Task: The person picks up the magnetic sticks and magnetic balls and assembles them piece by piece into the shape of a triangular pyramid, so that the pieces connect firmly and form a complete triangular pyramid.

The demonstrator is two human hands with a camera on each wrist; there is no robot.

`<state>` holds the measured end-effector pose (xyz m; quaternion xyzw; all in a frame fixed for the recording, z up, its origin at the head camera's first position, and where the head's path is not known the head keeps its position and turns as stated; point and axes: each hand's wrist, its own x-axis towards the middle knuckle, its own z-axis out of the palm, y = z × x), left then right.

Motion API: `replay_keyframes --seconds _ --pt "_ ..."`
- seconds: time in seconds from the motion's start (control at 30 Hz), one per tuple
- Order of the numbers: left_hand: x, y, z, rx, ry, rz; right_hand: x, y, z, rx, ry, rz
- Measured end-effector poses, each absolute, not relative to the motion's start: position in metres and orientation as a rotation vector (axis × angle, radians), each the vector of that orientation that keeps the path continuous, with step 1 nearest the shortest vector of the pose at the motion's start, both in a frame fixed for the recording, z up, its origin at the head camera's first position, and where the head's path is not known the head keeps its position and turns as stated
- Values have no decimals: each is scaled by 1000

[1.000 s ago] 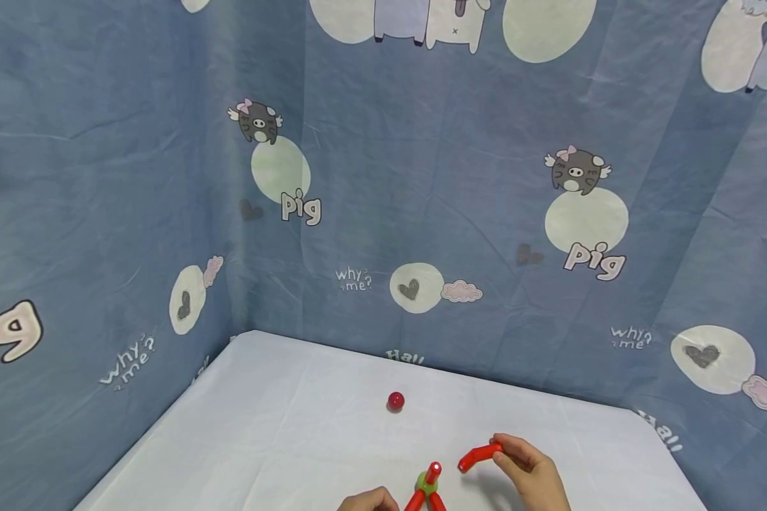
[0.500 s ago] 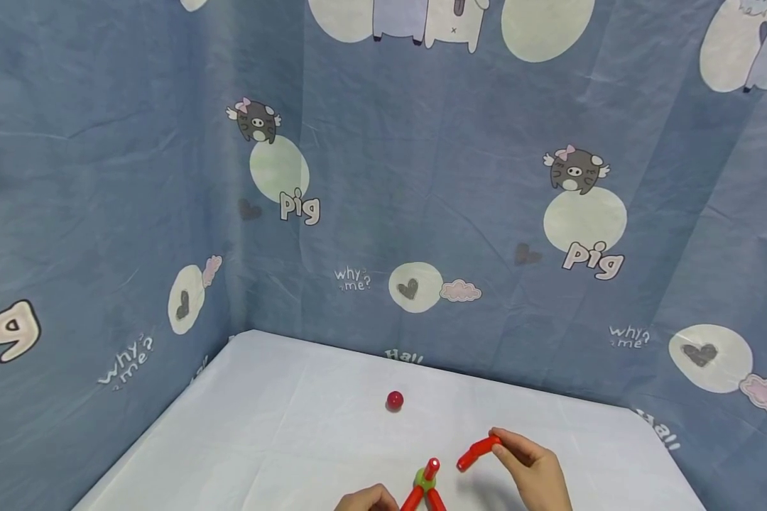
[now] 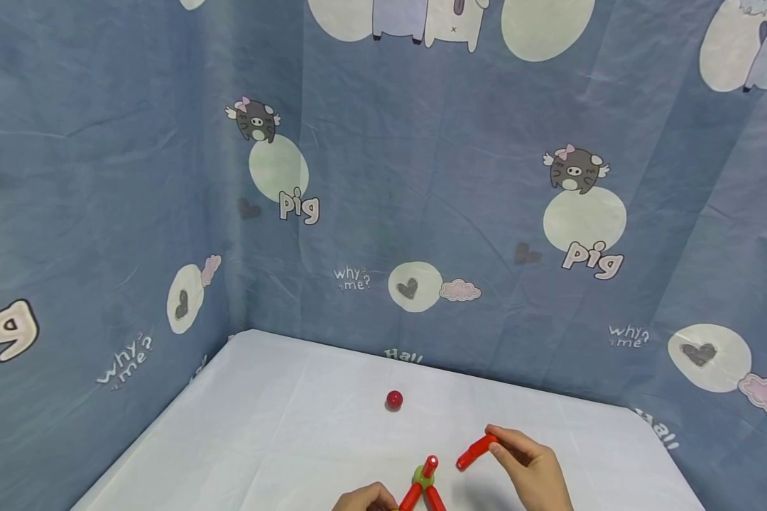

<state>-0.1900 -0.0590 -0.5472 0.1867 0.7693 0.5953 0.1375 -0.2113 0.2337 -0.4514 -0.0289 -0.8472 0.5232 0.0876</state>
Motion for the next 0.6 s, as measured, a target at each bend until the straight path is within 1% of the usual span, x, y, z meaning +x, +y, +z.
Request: replay_keyframes --seconds 0.2,0.4,0.6 --pt "-190 -57 -546 491 2247 1708 -204 229 -442 4 -2504 1517" --pt "-189 -57 -546 495 2262 1706 -196 224 -434 106 -2481 1499" --pt "-189 -58 -547 508 2262 1712 -189 224 -427 328 -2480 1387"
